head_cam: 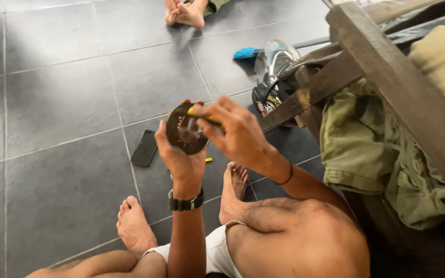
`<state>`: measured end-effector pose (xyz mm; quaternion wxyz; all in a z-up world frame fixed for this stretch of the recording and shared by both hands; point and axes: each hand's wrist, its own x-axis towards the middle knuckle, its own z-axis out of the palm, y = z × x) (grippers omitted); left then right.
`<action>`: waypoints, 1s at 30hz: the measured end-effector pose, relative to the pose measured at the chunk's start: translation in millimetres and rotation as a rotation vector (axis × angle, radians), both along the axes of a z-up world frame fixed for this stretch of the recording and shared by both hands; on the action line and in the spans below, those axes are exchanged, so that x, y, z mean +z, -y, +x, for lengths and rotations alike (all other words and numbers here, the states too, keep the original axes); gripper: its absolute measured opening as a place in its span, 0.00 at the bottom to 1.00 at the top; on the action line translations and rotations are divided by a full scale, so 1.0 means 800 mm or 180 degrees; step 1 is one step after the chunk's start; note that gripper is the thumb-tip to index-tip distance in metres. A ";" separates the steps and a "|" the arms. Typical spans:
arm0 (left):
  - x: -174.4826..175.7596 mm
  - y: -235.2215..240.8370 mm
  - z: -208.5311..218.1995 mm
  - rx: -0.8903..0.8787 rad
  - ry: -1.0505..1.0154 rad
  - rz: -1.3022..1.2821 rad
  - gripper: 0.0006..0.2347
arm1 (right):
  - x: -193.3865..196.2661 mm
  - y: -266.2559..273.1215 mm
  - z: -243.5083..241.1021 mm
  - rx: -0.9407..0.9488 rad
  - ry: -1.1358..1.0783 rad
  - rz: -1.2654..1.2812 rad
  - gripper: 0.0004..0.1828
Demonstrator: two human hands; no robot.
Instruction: The person sits on the floor and scrapes the surface of a circular metal disc using a yellow utility knife. They hold the disc in their left hand and use the knife in their right hand to remove material from the disc's surface.
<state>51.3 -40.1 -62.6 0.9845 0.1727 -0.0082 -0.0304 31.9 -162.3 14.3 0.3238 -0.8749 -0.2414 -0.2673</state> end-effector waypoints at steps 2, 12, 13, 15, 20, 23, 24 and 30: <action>0.001 0.000 -0.002 -0.0042 0.0023 0.0056 0.26 | 0.003 -0.011 -0.012 0.0049 -0.0063 -0.0010 0.08; 0.000 -0.006 -0.007 -0.0005 0.0254 0.0357 0.25 | 0.014 -0.010 -0.016 0.0138 -0.0274 -0.0171 0.07; -0.003 -0.007 -0.006 -0.0009 0.0248 0.0362 0.25 | 0.011 -0.010 -0.014 0.0135 -0.0280 -0.0166 0.07; -0.008 -0.007 -0.002 0.0028 0.0312 0.0388 0.25 | 0.005 -0.007 -0.009 0.0009 -0.0237 -0.0332 0.08; -0.006 -0.004 -0.001 0.0046 0.0277 0.0433 0.24 | -0.002 0.000 -0.001 -0.0109 -0.0166 -0.0353 0.08; -0.001 0.000 -0.001 0.0135 0.0259 0.0376 0.24 | -0.006 0.001 0.001 -0.0241 -0.0120 -0.0412 0.09; 0.004 0.001 -0.002 0.0148 0.0311 0.0362 0.23 | -0.007 0.000 0.000 -0.0243 -0.0175 -0.0399 0.09; 0.011 0.011 -0.004 0.0319 0.0108 0.0193 0.21 | -0.015 0.012 0.016 -0.0220 -0.0182 -0.0184 0.12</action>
